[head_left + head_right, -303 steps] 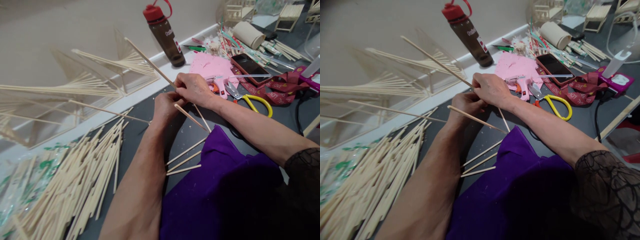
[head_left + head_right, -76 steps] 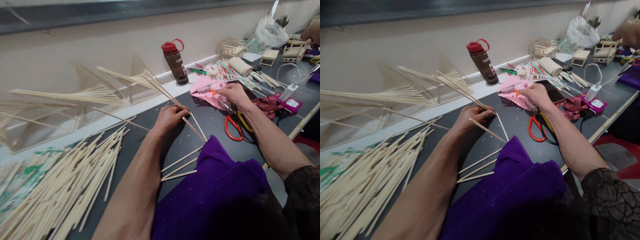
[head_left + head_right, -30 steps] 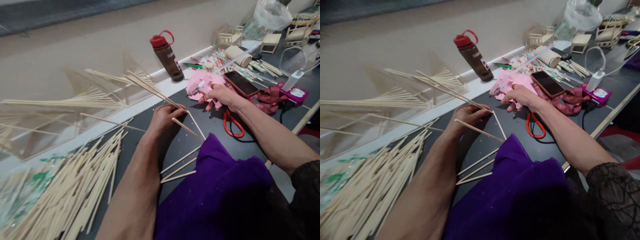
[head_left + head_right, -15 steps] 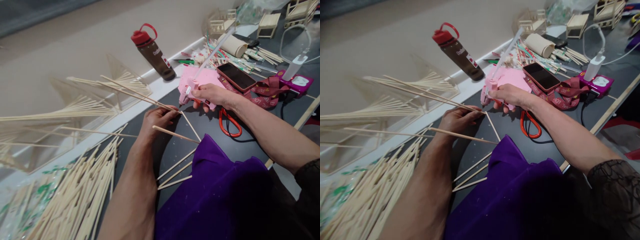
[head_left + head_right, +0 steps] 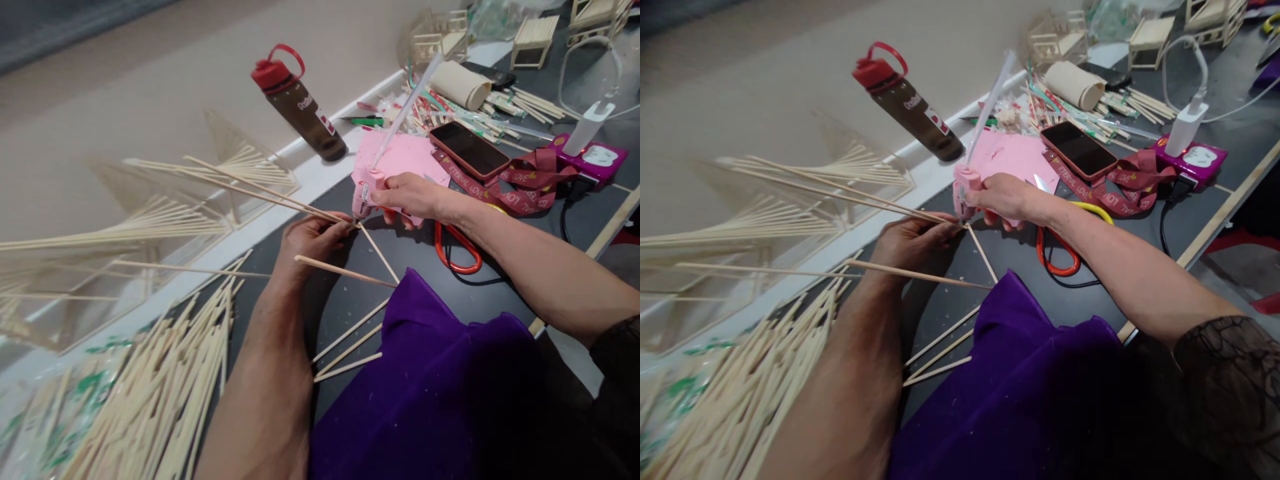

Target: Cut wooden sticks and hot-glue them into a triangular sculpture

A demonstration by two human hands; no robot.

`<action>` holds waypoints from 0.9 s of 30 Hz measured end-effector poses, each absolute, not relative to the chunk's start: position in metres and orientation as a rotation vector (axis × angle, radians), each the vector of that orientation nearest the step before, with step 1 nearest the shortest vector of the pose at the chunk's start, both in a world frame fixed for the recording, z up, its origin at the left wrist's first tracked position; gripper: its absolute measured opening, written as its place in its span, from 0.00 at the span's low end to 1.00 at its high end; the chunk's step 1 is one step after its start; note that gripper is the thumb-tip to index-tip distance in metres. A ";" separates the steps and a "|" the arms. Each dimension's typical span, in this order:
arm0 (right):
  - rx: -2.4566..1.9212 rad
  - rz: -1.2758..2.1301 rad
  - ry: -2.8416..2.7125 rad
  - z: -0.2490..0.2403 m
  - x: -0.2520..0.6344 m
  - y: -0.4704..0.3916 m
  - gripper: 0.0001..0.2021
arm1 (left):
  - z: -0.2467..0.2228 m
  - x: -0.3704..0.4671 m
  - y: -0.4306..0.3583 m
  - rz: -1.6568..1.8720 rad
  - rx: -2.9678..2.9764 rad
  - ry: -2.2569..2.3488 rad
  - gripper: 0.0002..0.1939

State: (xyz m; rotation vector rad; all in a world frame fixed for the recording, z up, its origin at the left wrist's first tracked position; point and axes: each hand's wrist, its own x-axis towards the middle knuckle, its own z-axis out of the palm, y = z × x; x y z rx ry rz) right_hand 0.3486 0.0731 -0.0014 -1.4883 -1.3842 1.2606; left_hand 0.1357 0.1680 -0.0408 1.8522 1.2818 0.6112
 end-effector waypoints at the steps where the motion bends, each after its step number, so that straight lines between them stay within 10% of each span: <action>1: -1.498 1.245 -1.386 -0.001 0.348 0.073 0.14 | -0.041 0.135 0.169 0.610 1.854 1.277 0.23; 27: -1.609 1.011 -1.568 0.003 0.345 0.073 0.13 | -0.041 0.134 0.167 0.586 1.930 1.256 0.21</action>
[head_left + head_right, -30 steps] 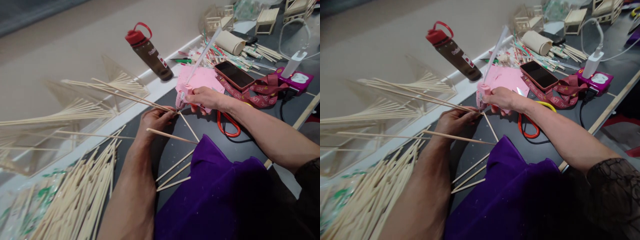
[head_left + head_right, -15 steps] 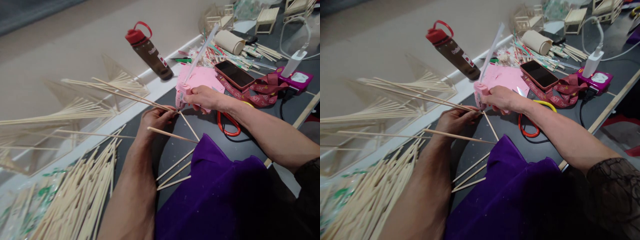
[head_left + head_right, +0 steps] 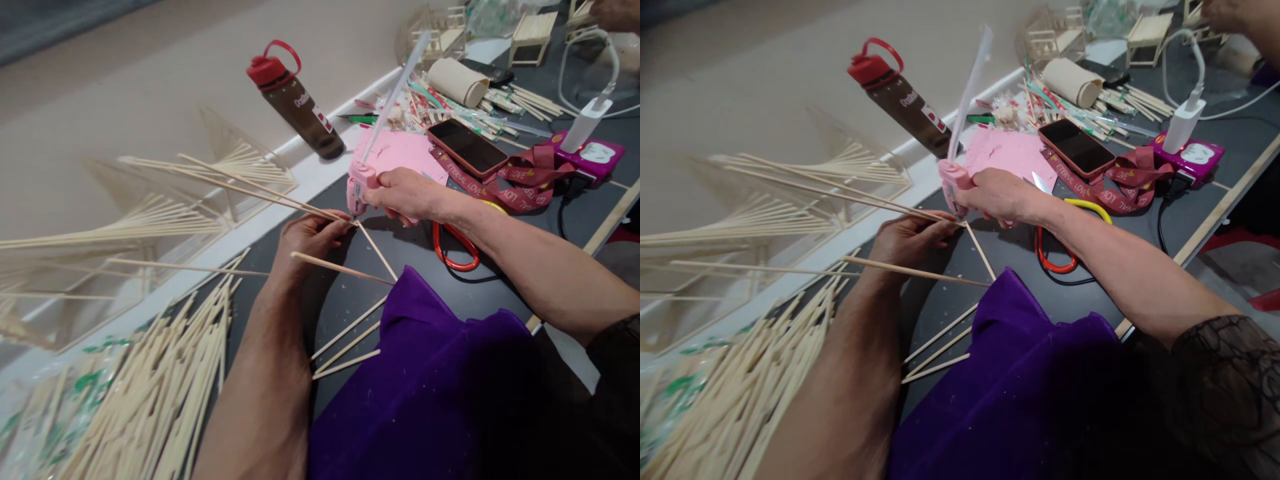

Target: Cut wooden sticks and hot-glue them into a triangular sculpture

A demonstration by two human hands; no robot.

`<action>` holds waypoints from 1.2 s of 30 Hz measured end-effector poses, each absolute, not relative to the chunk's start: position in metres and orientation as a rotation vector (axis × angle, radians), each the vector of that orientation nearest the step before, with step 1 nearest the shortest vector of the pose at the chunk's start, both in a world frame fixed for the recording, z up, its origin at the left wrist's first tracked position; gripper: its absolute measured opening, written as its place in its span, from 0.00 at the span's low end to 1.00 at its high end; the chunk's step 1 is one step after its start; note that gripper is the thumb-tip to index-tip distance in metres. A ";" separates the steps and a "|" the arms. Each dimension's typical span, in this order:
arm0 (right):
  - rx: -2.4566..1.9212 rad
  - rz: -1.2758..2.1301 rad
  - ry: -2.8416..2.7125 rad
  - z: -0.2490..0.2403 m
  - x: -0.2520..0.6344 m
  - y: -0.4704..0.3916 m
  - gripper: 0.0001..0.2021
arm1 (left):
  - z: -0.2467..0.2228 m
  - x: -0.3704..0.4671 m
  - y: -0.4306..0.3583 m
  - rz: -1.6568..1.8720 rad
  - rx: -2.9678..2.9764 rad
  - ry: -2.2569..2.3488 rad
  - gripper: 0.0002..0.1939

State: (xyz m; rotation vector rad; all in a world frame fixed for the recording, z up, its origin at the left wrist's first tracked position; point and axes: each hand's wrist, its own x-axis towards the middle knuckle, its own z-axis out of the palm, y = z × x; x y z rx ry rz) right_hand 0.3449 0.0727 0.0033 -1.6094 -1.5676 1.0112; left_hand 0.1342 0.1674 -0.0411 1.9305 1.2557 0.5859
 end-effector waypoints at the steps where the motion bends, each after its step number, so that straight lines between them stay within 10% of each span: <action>1: -1.607 1.009 -1.571 0.003 0.345 0.073 0.13 | -0.042 0.134 0.168 0.586 1.930 1.250 0.21; 36: -1.692 0.994 -1.598 0.012 0.340 0.067 0.09 | -0.044 0.133 0.170 0.588 1.937 1.249 0.18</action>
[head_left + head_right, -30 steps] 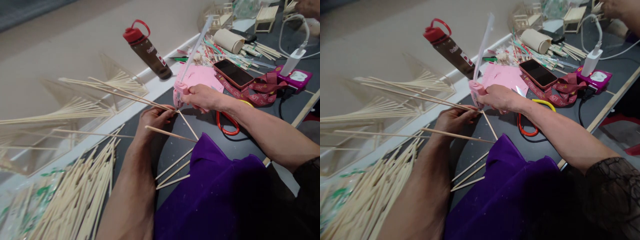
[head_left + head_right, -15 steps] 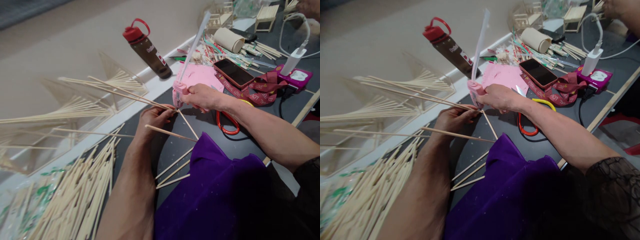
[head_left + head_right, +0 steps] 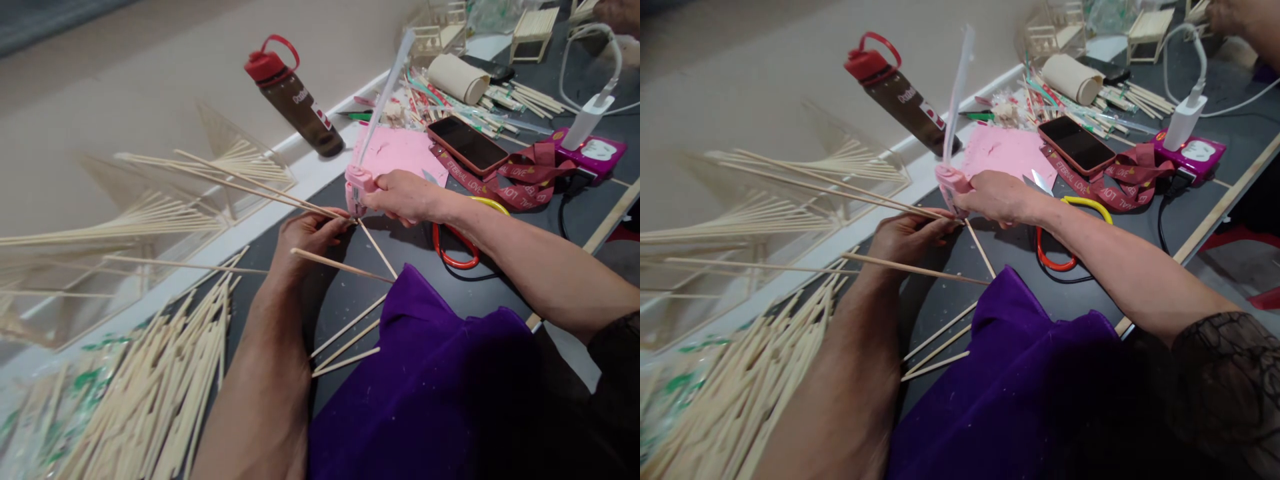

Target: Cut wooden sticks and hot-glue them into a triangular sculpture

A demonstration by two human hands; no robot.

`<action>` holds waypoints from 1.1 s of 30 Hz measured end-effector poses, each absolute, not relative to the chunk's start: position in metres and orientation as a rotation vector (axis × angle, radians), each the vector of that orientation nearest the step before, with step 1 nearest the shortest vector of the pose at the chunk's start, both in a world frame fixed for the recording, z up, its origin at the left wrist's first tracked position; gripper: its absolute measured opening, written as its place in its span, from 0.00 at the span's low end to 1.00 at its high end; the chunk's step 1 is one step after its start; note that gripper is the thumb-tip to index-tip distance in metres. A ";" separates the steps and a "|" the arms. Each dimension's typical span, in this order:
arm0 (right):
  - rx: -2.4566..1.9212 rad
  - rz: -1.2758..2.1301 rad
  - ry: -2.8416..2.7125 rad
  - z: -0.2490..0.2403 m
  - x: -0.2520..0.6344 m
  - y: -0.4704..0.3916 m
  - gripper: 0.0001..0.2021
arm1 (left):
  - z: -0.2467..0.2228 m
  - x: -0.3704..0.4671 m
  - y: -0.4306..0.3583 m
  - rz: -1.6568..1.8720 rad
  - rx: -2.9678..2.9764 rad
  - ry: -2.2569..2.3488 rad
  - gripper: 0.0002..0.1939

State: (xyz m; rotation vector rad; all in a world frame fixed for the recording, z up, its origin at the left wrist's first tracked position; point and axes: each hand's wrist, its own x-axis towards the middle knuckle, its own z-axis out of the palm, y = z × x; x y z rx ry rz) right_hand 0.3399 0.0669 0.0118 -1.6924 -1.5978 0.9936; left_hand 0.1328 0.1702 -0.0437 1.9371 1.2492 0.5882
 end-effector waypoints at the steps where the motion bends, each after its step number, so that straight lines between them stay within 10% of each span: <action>1: -1.676 0.987 -1.598 0.012 0.341 0.068 0.10 | -0.044 0.132 0.171 0.588 1.948 1.245 0.18; 33: -1.680 1.017 -1.570 0.001 0.341 0.072 0.13 | -0.045 0.133 0.169 0.612 1.919 1.235 0.23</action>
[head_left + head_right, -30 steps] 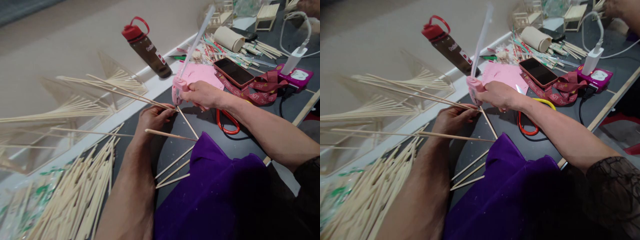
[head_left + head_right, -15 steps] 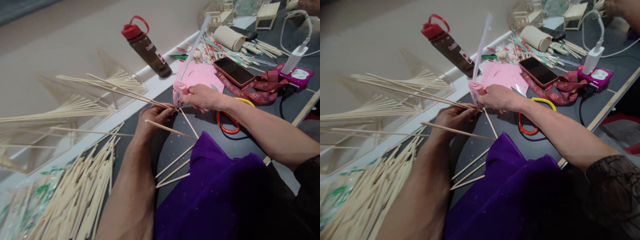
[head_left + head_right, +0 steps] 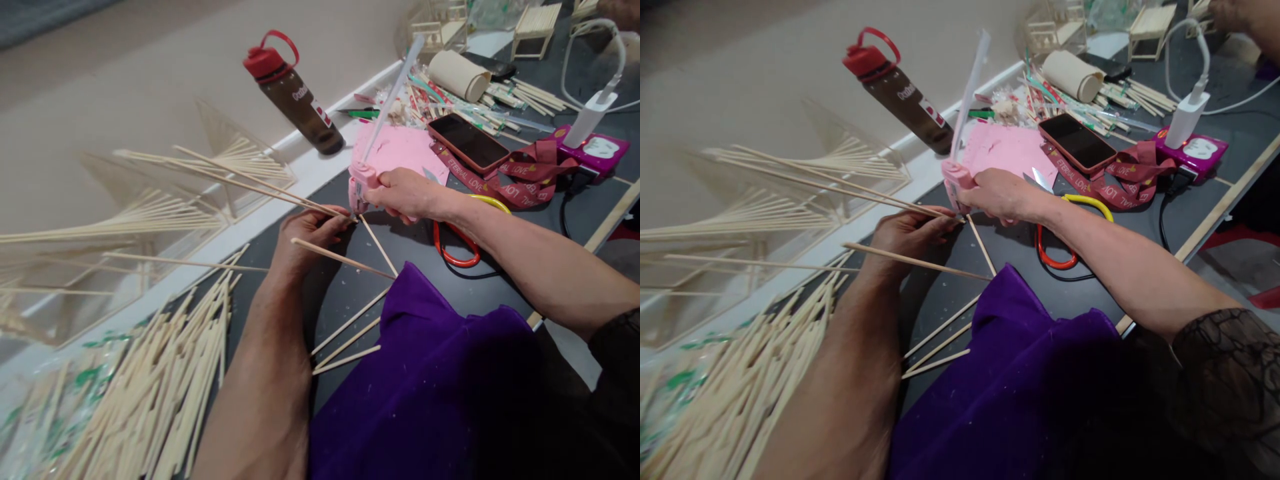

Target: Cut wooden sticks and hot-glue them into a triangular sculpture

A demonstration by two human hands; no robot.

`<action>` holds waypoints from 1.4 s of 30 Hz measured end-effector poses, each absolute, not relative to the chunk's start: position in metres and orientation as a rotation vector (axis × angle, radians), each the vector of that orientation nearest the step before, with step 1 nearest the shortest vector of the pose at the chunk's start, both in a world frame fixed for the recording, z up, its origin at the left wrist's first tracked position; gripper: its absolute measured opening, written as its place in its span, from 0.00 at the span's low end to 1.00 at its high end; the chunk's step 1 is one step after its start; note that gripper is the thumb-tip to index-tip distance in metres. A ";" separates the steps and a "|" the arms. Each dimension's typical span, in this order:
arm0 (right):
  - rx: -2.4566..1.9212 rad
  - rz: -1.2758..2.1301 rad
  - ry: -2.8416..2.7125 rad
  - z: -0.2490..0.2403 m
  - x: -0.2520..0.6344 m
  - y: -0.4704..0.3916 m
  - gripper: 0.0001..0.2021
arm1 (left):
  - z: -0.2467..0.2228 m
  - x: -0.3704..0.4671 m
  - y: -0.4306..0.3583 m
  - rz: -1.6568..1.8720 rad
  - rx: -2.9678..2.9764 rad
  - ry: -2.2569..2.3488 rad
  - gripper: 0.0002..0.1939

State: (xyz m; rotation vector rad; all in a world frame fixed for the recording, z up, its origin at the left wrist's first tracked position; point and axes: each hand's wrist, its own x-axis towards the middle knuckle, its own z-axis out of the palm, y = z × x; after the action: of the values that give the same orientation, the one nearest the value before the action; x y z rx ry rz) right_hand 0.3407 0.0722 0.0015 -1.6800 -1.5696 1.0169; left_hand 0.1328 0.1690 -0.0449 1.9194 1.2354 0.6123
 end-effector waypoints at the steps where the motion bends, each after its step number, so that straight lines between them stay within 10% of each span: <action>1: -1.677 1.023 -1.560 0.001 0.341 0.073 0.13 | -0.045 0.133 0.169 0.614 1.918 1.235 0.23; 42: -1.637 1.102 -1.447 0.001 0.343 0.073 0.08 | -0.045 0.133 0.169 0.618 1.933 1.228 0.20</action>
State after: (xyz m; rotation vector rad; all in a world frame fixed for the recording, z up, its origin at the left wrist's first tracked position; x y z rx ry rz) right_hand 0.3426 0.0728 0.0013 -1.6368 -1.4467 1.1023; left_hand 0.1326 0.1686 -0.0452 1.9328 1.2279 0.6176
